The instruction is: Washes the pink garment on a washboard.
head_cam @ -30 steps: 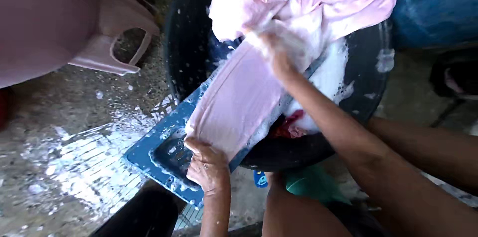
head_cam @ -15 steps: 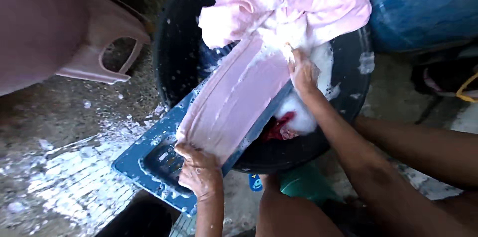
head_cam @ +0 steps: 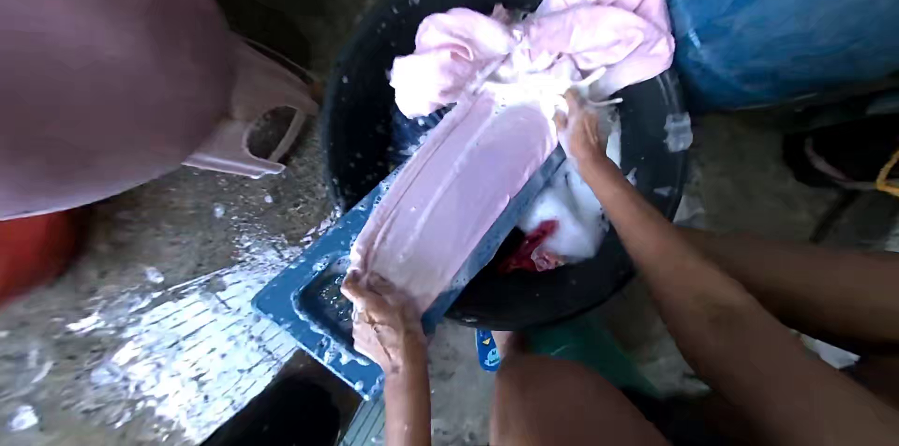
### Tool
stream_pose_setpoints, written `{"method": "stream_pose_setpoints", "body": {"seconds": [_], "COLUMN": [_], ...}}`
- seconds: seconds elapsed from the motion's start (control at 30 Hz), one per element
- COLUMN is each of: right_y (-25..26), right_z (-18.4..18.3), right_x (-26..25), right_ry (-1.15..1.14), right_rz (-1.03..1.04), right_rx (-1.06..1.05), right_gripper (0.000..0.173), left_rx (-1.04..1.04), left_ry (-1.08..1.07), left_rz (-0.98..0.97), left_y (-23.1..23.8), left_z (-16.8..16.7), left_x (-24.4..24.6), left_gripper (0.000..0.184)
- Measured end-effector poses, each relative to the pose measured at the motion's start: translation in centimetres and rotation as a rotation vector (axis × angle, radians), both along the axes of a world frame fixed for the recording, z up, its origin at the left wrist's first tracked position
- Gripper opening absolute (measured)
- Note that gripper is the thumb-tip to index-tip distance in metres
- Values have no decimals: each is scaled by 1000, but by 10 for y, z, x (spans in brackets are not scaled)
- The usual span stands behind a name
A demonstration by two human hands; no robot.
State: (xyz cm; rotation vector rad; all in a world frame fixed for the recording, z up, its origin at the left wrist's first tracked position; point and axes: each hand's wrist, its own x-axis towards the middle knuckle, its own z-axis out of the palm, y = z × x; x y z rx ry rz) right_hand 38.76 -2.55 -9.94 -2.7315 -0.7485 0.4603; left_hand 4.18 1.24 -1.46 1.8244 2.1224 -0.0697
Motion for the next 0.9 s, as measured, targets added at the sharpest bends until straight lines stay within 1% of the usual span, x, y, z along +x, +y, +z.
{"method": "stream_pose_setpoints", "body": {"seconds": [0.03, 0.07, 0.13, 0.17, 0.2, 0.23, 0.27, 0.33, 0.37, 0.4, 0.47, 0.5, 0.53, 0.57, 0.63, 0.67, 0.7, 0.73, 0.77, 0.8, 0.83, 0.9], "right_y": [0, -1, -2, -1, 3, 6, 5, -4, -13, -23, -48, -65, -85, -104, -132, -135, -131, -121, -108, -94, -80, -55], "right_z": [5, 5, -2, -5, -2, 4, 11, 30, 43, 59, 85, 92, 95, 96, 96, 91, 86, 84, 87, 90, 88, 71], "right_x": [-3, -8, -13, -13, -12, -11, -9, 1, 5, 8, 10, 12, 14, 13, -3, -14, -27, -42, -62, -88, -119, -182], "right_ry": [32, 100, 324, 392, 419, 444, 468, 488, 490, 472, 340, 251, 156, 77, 40, 42, 43, 50, 74, 106, 123, 108], "right_rz": [-115, -252, -493, -556, -576, -588, -608, -597, -569, -567, -573, -574, -566, -549, -498, -491, -483, -442, -353, -216, -34, 410], "right_rx": [97, 199, 349, 352, 337, 375, 502, 850, 989, 1067, 1084, 1042, 932, 743, 351, 218, 129, 96, 108, 139, 197, 391], "right_gripper": [48, 55, 74, 72, 66, 60, 54, 41, 36, 34, 30, 32, 38, 45, 54, 55, 55, 54, 53, 52, 48, 36], "left_rx": [37, 53, 94, 133, 173, 201, 223, 261, 267, 261, 226, 204, 167, 118, 45, 53, 77, 117, 160, 190, 200, 149], "left_ry": [-107, -195, -293, -312, -333, -377, -452, -654, -761, -859, -996, -1024, -1014, -964, -752, -628, -528, -451, -380, -313, -251, -195], "left_rz": [5, -12, -97, -129, -143, -135, -122, -150, -173, -181, -174, -170, -170, -177, -189, -209, -235, -256, -264, -260, -246, -180], "left_y": [-7, -17, -37, -43, -46, -45, -41, -25, -15, -4, 16, 22, 24, 21, 5, -6, -15, -21, -26, -30, -32, -29], "left_z": [0, 0, 3, 2, 2, 3, 5, 15, 21, 28, 40, 43, 43, 41, 29, 20, 11, 3, -3, -5, -5, -1], "left_x": [-5, -9, -14, -16, -16, -15, -11, 0, 6, 13, 23, 27, 29, 29, 28, 24, 18, 12, 6, 1, -4, -11], "left_gripper": [54, 61, 78, 79, 75, 69, 63, 55, 53, 49, 45, 43, 43, 44, 44, 44, 45, 47, 48, 52, 58, 74]}}
